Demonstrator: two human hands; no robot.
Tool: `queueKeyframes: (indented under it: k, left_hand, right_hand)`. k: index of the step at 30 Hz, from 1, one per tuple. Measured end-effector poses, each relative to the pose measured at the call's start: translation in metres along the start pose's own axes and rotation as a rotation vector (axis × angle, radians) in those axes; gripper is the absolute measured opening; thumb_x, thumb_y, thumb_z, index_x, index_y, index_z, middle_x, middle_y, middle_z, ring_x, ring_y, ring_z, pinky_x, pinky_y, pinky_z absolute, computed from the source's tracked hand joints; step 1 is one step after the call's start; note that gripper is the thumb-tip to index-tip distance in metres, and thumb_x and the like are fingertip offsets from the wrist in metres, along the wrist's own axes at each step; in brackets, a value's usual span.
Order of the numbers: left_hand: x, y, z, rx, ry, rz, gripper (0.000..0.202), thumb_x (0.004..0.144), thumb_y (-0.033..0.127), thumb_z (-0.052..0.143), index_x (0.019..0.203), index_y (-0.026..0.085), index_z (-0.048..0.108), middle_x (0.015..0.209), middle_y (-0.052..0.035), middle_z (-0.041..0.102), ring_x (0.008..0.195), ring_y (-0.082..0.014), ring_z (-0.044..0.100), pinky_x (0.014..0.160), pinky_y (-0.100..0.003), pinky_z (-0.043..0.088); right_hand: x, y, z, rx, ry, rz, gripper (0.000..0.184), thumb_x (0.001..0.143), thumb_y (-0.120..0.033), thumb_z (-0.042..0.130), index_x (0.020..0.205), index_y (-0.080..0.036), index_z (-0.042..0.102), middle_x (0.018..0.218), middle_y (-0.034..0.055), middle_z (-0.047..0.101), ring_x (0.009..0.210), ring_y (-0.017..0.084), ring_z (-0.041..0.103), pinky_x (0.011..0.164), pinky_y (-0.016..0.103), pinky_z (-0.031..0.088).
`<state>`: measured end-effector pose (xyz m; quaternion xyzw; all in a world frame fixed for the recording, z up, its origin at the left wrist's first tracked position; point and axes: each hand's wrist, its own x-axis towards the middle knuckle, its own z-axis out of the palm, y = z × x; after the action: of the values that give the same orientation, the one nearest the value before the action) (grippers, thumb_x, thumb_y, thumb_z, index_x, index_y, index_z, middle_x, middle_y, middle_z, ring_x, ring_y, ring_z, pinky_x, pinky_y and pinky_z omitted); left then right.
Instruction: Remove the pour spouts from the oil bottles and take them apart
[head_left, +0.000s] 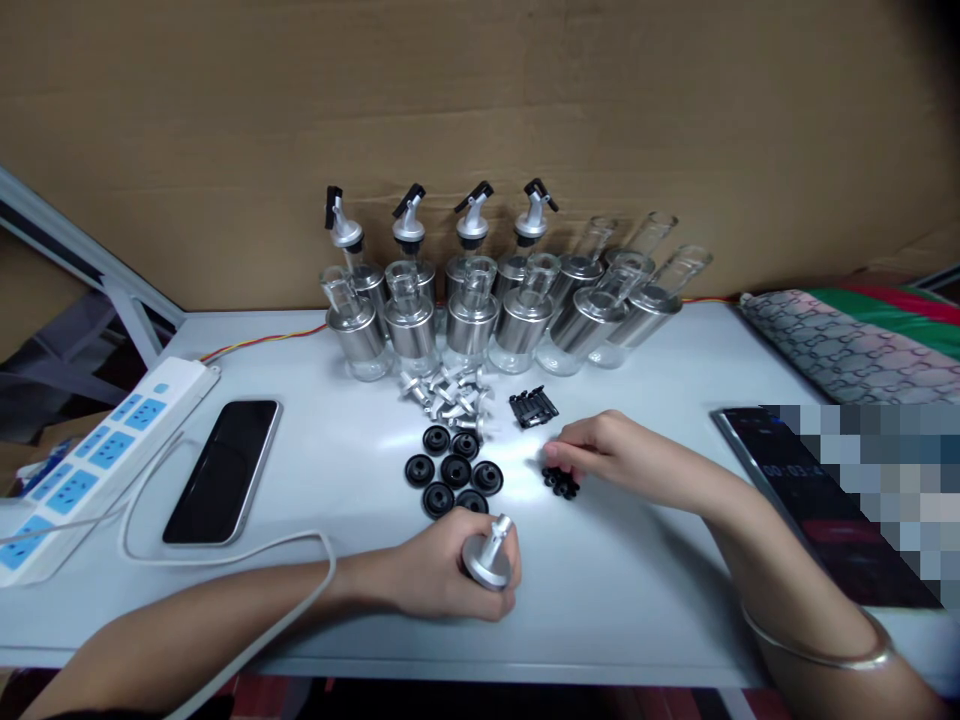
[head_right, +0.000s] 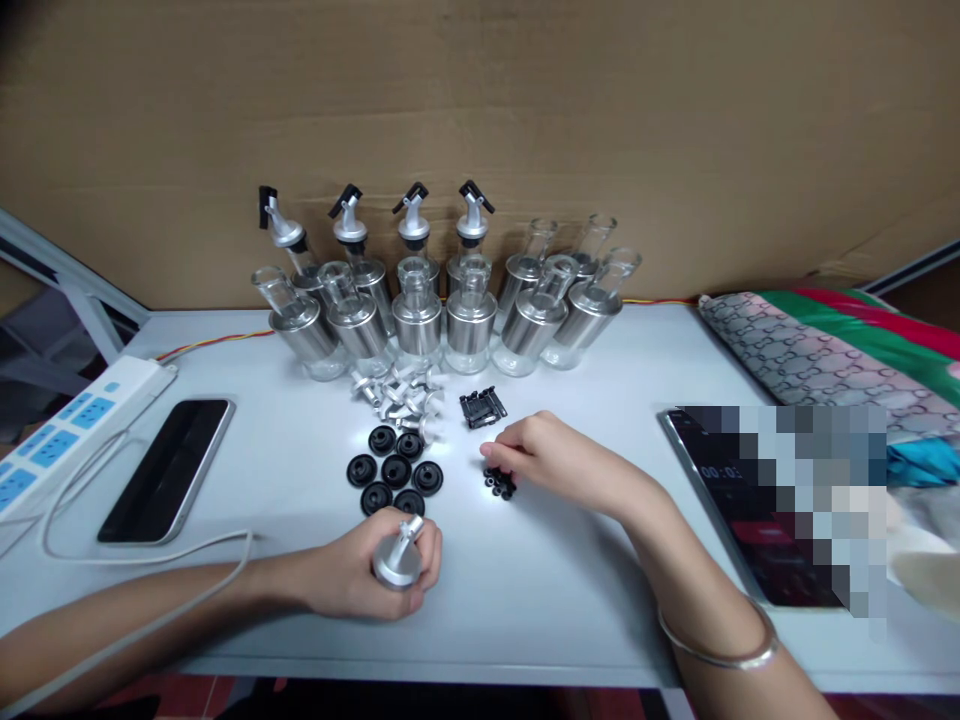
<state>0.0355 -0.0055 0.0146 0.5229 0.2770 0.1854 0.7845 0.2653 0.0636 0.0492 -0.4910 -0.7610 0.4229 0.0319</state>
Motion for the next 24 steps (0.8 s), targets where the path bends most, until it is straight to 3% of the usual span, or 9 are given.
queueKeyframes:
  k: [5, 8, 11, 16, 24]
  left_hand:
    - [-0.001, -0.003, -0.001, 0.007, -0.001, 0.000, 0.015, 0.060, 0.011, 0.060, 0.064, 0.016, 0.046, 0.064, 0.0031, 0.050, 0.053, -0.0053, 0.039, 0.049, -0.018, 0.031]
    - [0.000, -0.005, -0.001, 0.001, -0.001, 0.009, 0.016, 0.060, 0.012, 0.061, 0.064, 0.016, 0.046, 0.065, 0.0026, 0.051, 0.054, -0.0056, 0.040, 0.049, -0.019, 0.032]
    - [0.000, -0.004, -0.001, -0.013, 0.002, 0.006, 0.017, 0.060, 0.012, 0.061, 0.064, 0.016, 0.045, 0.065, 0.0028, 0.051, 0.053, -0.0054, 0.039, 0.050, -0.019, 0.031]
    - [0.001, -0.003, 0.000, -0.013, 0.002, 0.012, 0.018, 0.060, 0.011, 0.060, 0.063, 0.016, 0.044, 0.064, 0.0028, 0.050, 0.054, -0.0053, 0.039, 0.050, -0.018, 0.031]
    - [0.001, -0.004, -0.001, -0.004, 0.000, 0.019, 0.019, 0.060, 0.011, 0.061, 0.064, 0.016, 0.043, 0.064, 0.0028, 0.050, 0.054, -0.0055, 0.039, 0.050, -0.018, 0.032]
  right_hand:
    - [-0.005, -0.004, -0.008, 0.012, -0.049, 0.044, 0.037, 0.089, -0.043, 0.045, 0.075, -0.015, 0.066, 0.067, 0.0053, 0.069, 0.063, 0.017, 0.061, 0.063, 0.029, 0.046]
    - [-0.009, 0.000, -0.009, -0.005, -0.098, 0.026, 0.021, 0.079, -0.028, 0.056, 0.091, -0.016, 0.068, 0.071, 0.0026, 0.066, 0.061, 0.014, 0.057, 0.059, 0.026, 0.045]
    - [-0.010, 0.003, -0.006, -0.043, -0.110, -0.011, 0.040, 0.067, -0.017, 0.064, 0.107, -0.017, 0.065, 0.076, 0.0006, 0.060, 0.062, 0.013, 0.052, 0.057, 0.023, 0.044]
    - [-0.007, 0.000, 0.004, -0.116, -0.078, -0.040, 0.038, 0.065, -0.006, 0.056, 0.101, -0.016, 0.065, 0.071, -0.0014, 0.053, 0.061, 0.012, 0.049, 0.056, 0.023, 0.040]
    - [-0.004, 0.000, 0.006, -0.121, -0.039, -0.055, 0.029, 0.066, -0.005, 0.054, 0.091, -0.017, 0.064, 0.070, -0.0016, 0.055, 0.062, 0.012, 0.050, 0.058, 0.023, 0.040]
